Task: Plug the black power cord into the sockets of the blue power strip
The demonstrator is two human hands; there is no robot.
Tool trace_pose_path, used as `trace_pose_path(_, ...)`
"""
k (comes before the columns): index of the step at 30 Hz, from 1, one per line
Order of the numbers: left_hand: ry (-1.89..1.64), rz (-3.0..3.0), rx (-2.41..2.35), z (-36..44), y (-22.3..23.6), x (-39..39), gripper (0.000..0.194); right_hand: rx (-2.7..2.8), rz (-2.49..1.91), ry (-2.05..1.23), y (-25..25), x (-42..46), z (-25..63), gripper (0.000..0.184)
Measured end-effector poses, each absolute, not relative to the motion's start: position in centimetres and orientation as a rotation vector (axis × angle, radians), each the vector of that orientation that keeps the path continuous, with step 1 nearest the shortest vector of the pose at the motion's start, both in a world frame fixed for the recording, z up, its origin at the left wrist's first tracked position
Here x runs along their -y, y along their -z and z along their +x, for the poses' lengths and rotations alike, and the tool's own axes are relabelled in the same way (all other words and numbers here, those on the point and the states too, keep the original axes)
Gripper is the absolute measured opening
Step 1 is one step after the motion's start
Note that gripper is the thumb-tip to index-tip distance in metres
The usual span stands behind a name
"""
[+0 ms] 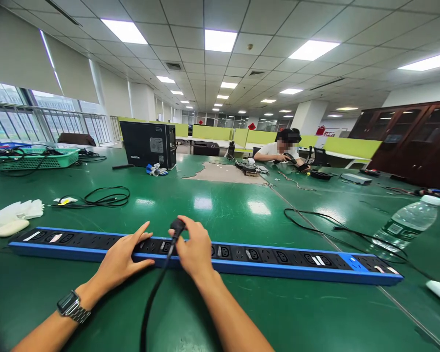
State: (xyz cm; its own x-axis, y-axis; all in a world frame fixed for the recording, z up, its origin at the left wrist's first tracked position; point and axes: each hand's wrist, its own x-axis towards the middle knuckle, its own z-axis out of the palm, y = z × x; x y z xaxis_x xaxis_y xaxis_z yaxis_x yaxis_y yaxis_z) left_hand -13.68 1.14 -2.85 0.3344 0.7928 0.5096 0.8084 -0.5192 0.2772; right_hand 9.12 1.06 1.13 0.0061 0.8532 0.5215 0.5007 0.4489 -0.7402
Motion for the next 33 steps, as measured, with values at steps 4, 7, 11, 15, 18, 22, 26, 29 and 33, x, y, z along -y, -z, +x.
trace_pose_path(4, 0.954, -2.535, 1.541, -13.6, 2.6, -1.0, 0.095, 1.428, -1.255, -0.602, 0.3, -1.4, 14.7, 0.045)
trace_pose_path(7, 0.953, -2.535, 1.543, -13.5, 2.5, -0.9, 0.094, 1.552, -1.298, -0.65, 0.9, -1.1, 17.4, 0.044)
trace_pose_path(11, 0.951, -2.544, 1.534, -13.5, 2.6, -0.9, 0.094, 1.814, -1.375, -0.565, 0.9, -0.2, 17.5, 0.037)
trace_pose_path(15, 0.957, -2.55, 1.53, -13.5, 2.6, -0.9, 0.093, 1.924, -1.411, -0.427, 0.8, 0.3, 15.8, 0.032)
trace_pose_path(18, 0.954, -2.554, 1.541, -13.7, 2.5, -0.9, 0.092, 1.99, -1.474, -0.346, 0.7, 0.5, 14.8, 0.031)
trace_pose_path(22, 0.983, -2.562, 1.533, -13.3, 2.3, -0.9, 0.076, 2.055, -1.511, -0.275, 0.6, 0.8, 14.7, 0.035)
trace_pose_path(26, 1.078, -2.637, 1.403, -10.1, 2.0, -0.5, 0.052, 2.099, -1.481, -0.246, 0.7, 0.9, 15.1, 0.04)
trace_pose_path(29, 1.137, -2.76, 1.286, -6.2, 1.8, -0.2, 0.05, 2.109, -1.555, -0.148, 1.0, 1.2, 15.4, 0.062)
trace_pose_path(33, 1.164, -2.821, 1.324, -1.8, 1.6, 0.1, 0.043, 2.142, -1.627, -0.068, 1.4, 1.4, 15.7, 0.072)
